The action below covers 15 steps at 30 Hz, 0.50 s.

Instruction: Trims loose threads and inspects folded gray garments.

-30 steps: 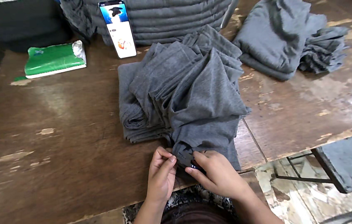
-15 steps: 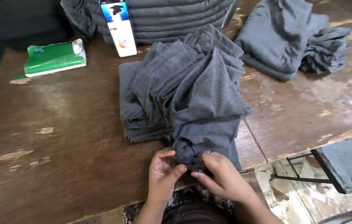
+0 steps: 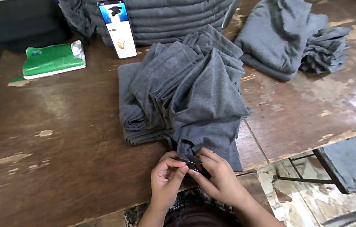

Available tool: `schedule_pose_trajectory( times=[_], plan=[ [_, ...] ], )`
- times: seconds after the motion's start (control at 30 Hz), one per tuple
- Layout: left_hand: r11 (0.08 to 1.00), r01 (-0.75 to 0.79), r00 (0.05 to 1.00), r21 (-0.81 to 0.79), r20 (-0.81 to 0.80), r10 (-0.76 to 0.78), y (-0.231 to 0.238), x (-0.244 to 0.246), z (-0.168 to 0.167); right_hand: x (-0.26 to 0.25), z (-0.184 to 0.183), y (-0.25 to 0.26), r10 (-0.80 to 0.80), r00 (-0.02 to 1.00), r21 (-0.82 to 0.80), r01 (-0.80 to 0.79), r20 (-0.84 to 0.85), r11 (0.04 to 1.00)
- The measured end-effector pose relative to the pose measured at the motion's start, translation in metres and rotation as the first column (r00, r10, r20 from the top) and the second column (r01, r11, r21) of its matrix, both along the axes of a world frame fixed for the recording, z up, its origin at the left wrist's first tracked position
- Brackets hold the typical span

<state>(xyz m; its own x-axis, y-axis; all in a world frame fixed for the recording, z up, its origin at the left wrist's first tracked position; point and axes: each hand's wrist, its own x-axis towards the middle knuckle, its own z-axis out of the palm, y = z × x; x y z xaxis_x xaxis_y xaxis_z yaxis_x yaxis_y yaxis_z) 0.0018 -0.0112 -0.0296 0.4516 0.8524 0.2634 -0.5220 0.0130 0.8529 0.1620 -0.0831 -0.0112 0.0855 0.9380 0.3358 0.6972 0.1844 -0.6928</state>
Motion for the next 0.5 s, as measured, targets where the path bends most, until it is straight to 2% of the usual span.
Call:
schedule_pose_trajectory(
  times=[0.17, 0.27, 0.4, 0.5],
  plan=[
    [1.000, -0.021, 1.000, 0.008, -0.009, 0.021, 0.001, 0.000, 0.000, -0.006, 0.004, 0.002, 0.017, 1.000, -0.072, -0.017, -0.013, 0.997],
    [1.000, -0.028, 0.999, -0.003, 0.016, 0.028, 0.000, 0.000, 0.000, -0.001, 0.006, 0.000, 0.020, 0.995, -0.045, -0.025, -0.097, 0.999],
    [0.997, -0.068, 0.998, -0.044, -0.016, 0.067, -0.002, 0.004, 0.004, 0.009, 0.005, 0.011, -0.087, 0.989, 0.079, 0.097, -0.121, 0.992],
    [0.993, -0.111, 0.992, -0.029, -0.057, 0.109, -0.003, 0.006, 0.004, 0.017, -0.003, 0.026, -0.236, 0.971, 0.049, 0.235, 0.027, 0.971]
  ],
)
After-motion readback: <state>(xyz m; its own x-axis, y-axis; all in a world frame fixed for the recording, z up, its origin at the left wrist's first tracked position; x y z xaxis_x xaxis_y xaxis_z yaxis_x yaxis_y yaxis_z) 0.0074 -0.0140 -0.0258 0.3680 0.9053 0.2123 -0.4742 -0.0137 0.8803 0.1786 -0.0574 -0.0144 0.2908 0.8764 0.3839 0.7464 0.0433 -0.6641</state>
